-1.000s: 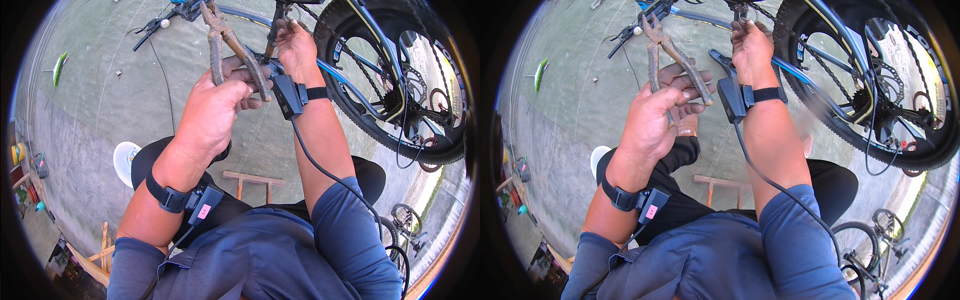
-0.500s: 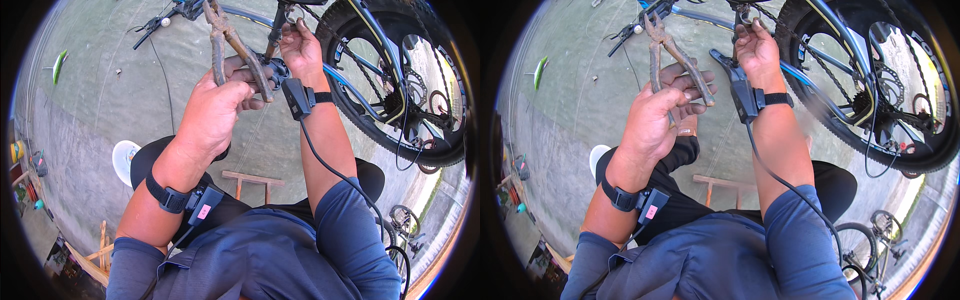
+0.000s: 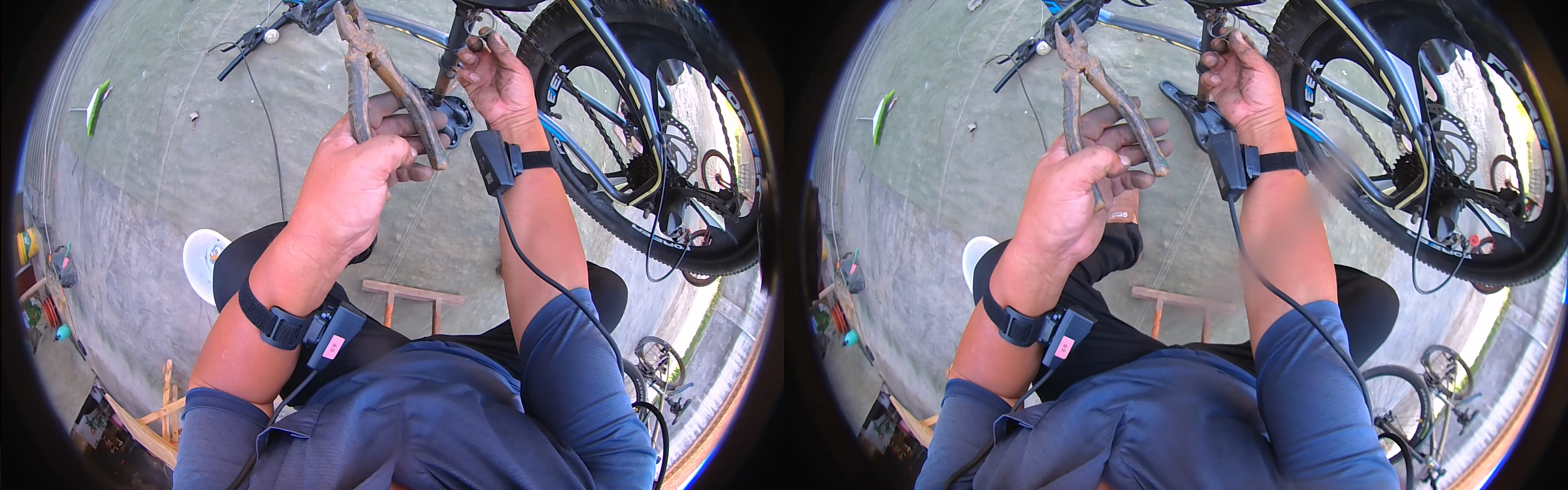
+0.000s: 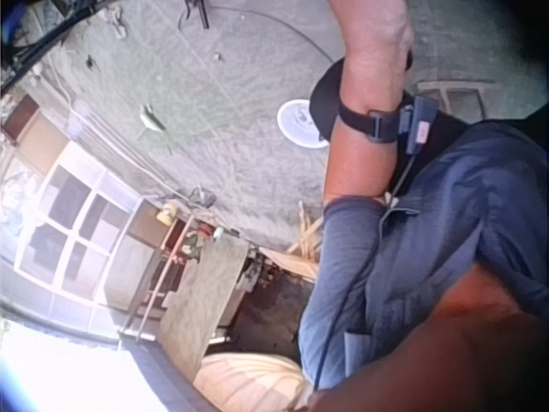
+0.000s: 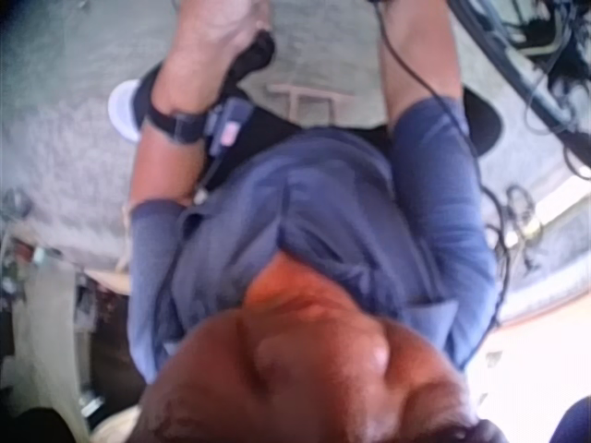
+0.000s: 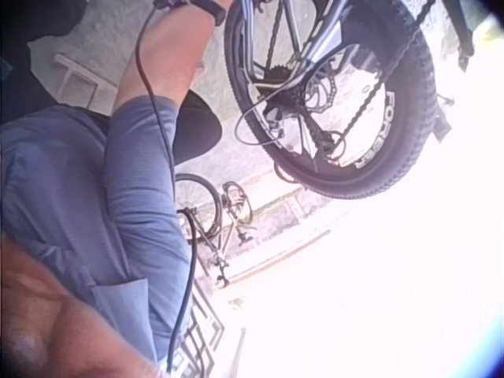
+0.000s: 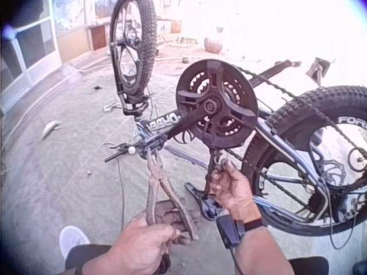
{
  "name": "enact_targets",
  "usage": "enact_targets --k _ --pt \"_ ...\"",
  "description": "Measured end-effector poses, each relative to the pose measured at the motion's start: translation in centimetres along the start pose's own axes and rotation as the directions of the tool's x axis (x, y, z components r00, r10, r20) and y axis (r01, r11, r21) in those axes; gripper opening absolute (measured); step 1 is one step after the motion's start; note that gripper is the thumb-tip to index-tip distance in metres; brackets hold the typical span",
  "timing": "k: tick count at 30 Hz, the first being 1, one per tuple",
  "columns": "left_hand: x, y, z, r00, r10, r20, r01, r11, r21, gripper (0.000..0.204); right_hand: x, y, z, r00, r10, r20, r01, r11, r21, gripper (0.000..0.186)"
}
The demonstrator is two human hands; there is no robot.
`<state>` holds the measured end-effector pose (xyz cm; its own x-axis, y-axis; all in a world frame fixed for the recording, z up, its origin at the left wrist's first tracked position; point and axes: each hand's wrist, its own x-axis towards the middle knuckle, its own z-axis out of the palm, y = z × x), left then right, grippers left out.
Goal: The person repairs a bicycle by first handling a brake assembly and then using pliers to adjust the chain and components near the rear wheel.
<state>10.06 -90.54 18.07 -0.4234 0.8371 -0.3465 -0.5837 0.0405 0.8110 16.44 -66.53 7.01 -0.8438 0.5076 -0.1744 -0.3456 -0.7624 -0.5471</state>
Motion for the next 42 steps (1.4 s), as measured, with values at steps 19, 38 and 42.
enact_targets --k 19,38,42 --pt "0.1 0.0 -0.1 1.000 -0.021 0.002 0.021 1.000 -0.023 0.056 0.7 -1.5 0.7 0.998 0.018 0.054 -0.014 0.997 -0.074 0.019" --pt "0.0 0.2 -0.1 1.000 -0.019 0.002 0.019 1.000 -0.017 0.059 1.7 -1.4 -0.1 0.995 -0.028 -0.100 0.009 0.983 -0.184 0.015" --pt "-0.1 0.2 0.0 1.000 -0.014 0.000 0.014 1.000 -0.020 0.059 0.5 -0.8 -0.2 0.984 -0.130 -0.121 0.093 0.957 -0.276 0.017"
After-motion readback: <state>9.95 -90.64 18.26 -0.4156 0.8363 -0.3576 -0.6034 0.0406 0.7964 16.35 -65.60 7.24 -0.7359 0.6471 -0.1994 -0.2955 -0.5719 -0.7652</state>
